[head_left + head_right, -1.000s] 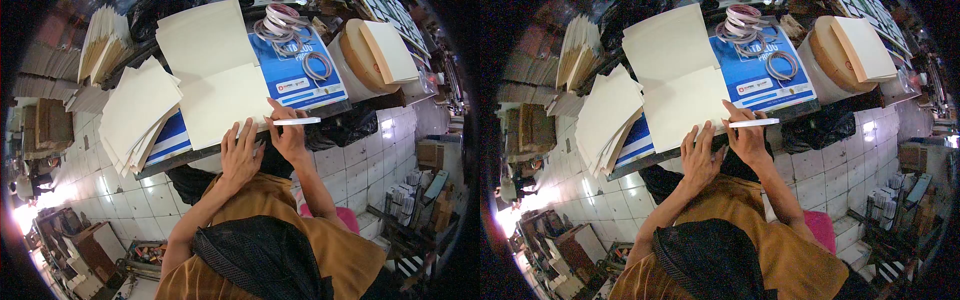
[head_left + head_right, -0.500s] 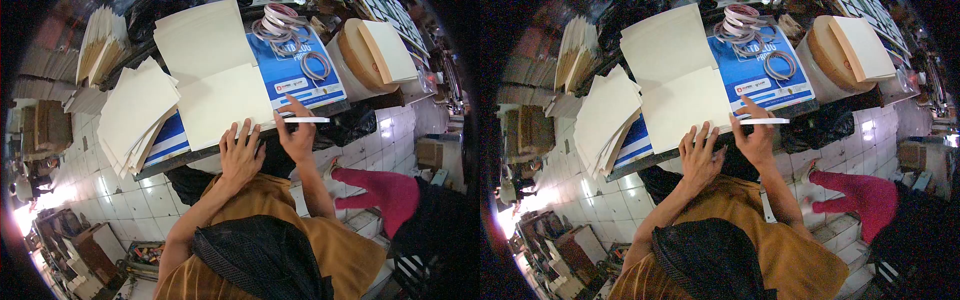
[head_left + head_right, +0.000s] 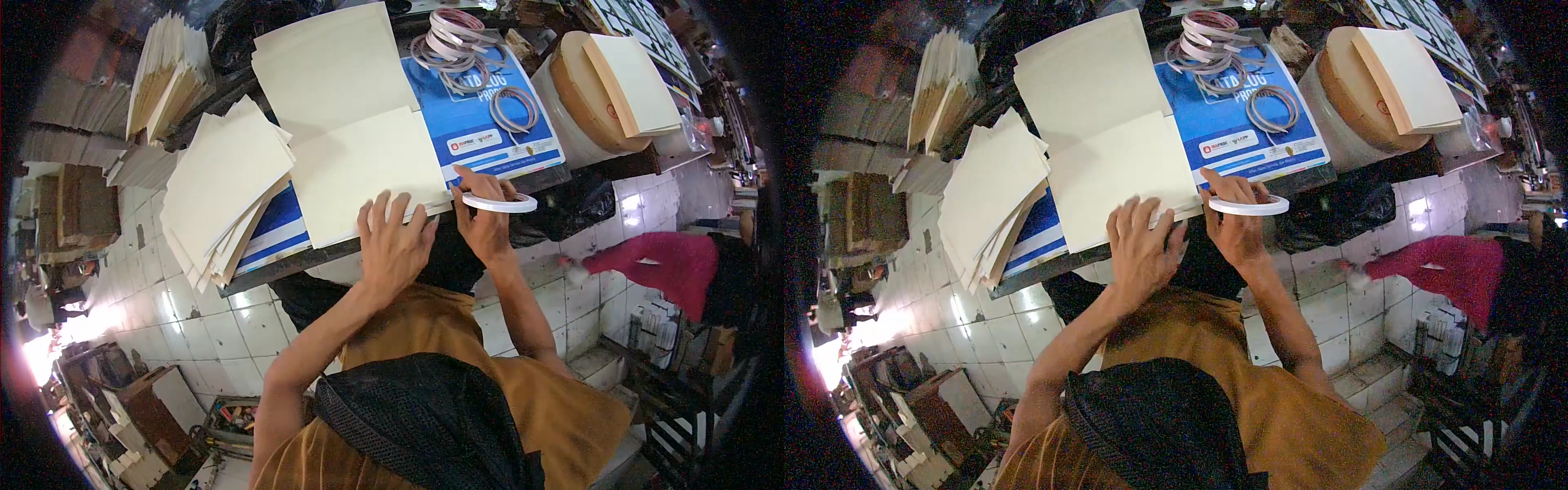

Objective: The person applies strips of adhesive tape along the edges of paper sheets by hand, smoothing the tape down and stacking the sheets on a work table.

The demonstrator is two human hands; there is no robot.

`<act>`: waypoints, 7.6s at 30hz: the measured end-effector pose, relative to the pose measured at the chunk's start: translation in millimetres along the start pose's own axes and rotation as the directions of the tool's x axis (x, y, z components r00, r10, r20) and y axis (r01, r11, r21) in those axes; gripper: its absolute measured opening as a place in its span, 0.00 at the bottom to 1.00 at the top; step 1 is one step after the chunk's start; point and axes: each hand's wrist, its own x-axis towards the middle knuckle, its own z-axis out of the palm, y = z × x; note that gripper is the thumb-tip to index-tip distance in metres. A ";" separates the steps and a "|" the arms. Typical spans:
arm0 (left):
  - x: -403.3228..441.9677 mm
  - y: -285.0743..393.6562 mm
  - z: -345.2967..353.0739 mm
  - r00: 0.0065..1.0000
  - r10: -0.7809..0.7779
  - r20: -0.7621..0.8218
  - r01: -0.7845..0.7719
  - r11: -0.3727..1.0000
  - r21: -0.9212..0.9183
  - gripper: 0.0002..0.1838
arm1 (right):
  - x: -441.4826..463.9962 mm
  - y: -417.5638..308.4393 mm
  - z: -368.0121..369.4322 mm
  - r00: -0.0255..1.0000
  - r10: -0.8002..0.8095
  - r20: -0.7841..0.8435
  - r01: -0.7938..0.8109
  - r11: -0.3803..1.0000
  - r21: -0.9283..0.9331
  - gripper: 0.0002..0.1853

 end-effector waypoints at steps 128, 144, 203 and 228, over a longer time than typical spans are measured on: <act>-83.7 -75.4 -19.3 0.978 -0.112 -0.177 0.106 0.993 -0.041 0.34 | 9.8 -79.2 -3.7 0.943 0.287 0.166 -0.332 0.812 0.480 0.20; -87.6 -82.6 -6.0 0.954 -0.067 -0.293 0.068 0.998 -0.008 0.36 | -7.0 -113.4 58.1 0.976 -0.072 0.204 0.011 0.959 0.284 0.22; -3.3 -8.5 -5.7 0.976 -0.185 0.119 0.179 0.982 0.058 0.32 | -31.7 -47.1 -13.4 0.877 0.472 0.088 -0.474 0.824 0.310 0.16; -29.3 -80.4 -159.7 0.784 -0.195 -0.589 0.071 0.971 -0.228 0.18 | -66.9 -22.3 -45.1 0.829 0.444 -0.339 -0.203 0.805 0.558 0.12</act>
